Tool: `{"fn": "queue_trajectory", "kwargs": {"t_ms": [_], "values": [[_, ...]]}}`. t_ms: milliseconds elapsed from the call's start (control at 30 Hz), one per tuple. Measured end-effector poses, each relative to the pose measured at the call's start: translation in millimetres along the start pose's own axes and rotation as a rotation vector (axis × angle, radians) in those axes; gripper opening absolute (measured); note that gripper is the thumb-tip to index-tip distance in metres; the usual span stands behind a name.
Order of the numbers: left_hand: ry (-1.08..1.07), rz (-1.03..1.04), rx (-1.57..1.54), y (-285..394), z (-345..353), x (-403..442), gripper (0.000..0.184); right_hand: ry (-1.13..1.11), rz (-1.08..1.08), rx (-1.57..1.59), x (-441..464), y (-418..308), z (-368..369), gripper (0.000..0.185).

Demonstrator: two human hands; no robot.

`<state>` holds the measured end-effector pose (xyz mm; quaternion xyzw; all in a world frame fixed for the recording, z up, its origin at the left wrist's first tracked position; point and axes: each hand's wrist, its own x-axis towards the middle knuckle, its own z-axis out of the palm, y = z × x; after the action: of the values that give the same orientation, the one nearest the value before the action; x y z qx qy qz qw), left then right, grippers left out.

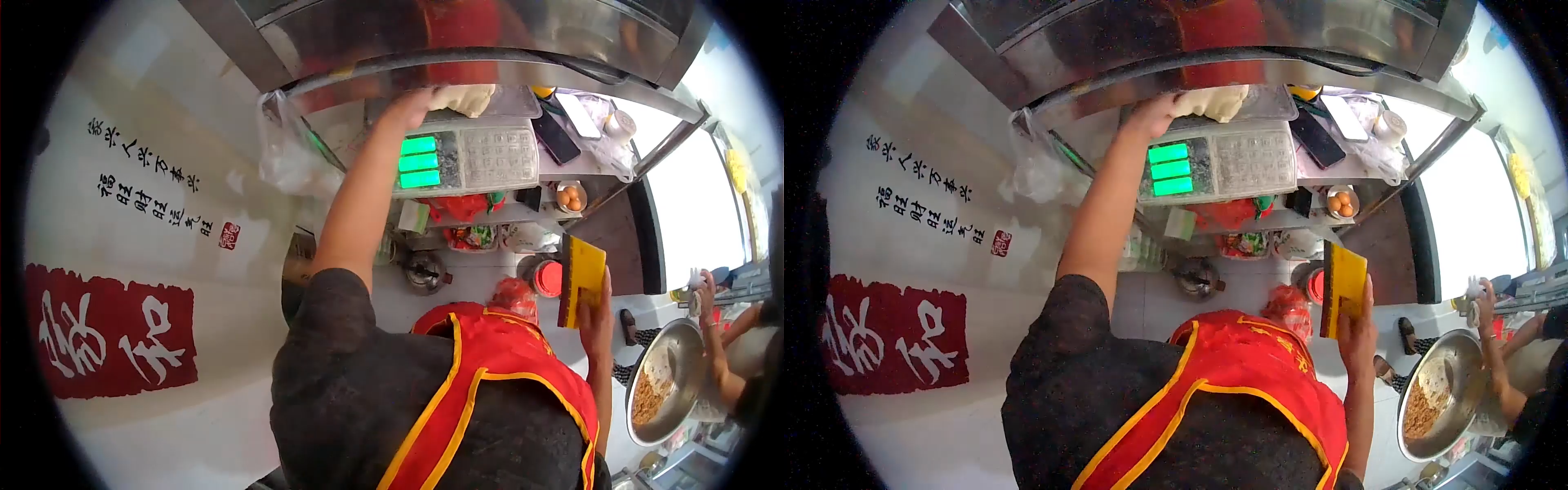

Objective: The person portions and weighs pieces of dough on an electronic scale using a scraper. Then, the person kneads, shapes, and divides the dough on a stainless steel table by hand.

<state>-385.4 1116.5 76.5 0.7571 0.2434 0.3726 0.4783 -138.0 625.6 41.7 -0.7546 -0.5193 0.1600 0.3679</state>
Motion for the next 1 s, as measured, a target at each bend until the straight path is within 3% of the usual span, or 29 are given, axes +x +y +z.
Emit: {"fn": "queue_trajectory", "kwargs": {"t_ms": [67, 100, 200, 300, 367, 467, 700, 833, 933, 1000], "values": [[-0.013, -0.356, -0.088, 40.3, 31.0, 3.6, 0.051, 0.004, -0.048, -0.035, 5.4, 2.6, 3.7, 0.074], [-0.218, -0.357, 0.028, 72.3, 39.3, 5.1, 0.056, -0.007, -0.033, -0.026, 8.8, -0.3, 3.8, 0.074], [0.091, -0.161, 0.352, 17.3, 57.9, 36.0, 0.061, -0.029, 0.016, 0.005, 16.9, -9.6, 4.4, 0.072], [-0.145, -0.135, 0.511, -7.4, 54.3, 65.4, 0.06, -0.041, 0.064, 0.021, 16.0, -6.8, 7.1, 0.07], [-0.144, -0.128, 0.521, -11.7, 50.8, 66.8, 0.058, -0.052, 0.079, 0.001, 14.9, 1.1, 9.2, 0.07], [-0.004, -0.082, 0.573, -15.7, 53.9, 56.1, 0.057, -0.035, 0.007, -0.011, 18.7, -0.7, 10.1, 0.07], [0.341, 0.146, 0.585, -97.0, 30.3, 81.4, 0.055, -0.069, -0.053, -0.034, 49.2, -32.6, 4.3, 0.075], [0.41, 0.214, 0.575, -14.4, 9.3, 47.1, 0.044, -0.014, -0.151, -0.035, 66.2, -59.9, -4.9, 0.081], [0.149, -0.112, 0.813, 54.9, 22.5, 5.4, 0.064, 0.005, -0.225, -0.024, 85.2, -78.0, -0.5, 0.079], [-0.174, -0.162, 0.115, 65.6, 4.3, -9.4, 0.071, -0.037, -0.243, 0.011, 99.3, -97.6, 0.7, 0.079]]}}
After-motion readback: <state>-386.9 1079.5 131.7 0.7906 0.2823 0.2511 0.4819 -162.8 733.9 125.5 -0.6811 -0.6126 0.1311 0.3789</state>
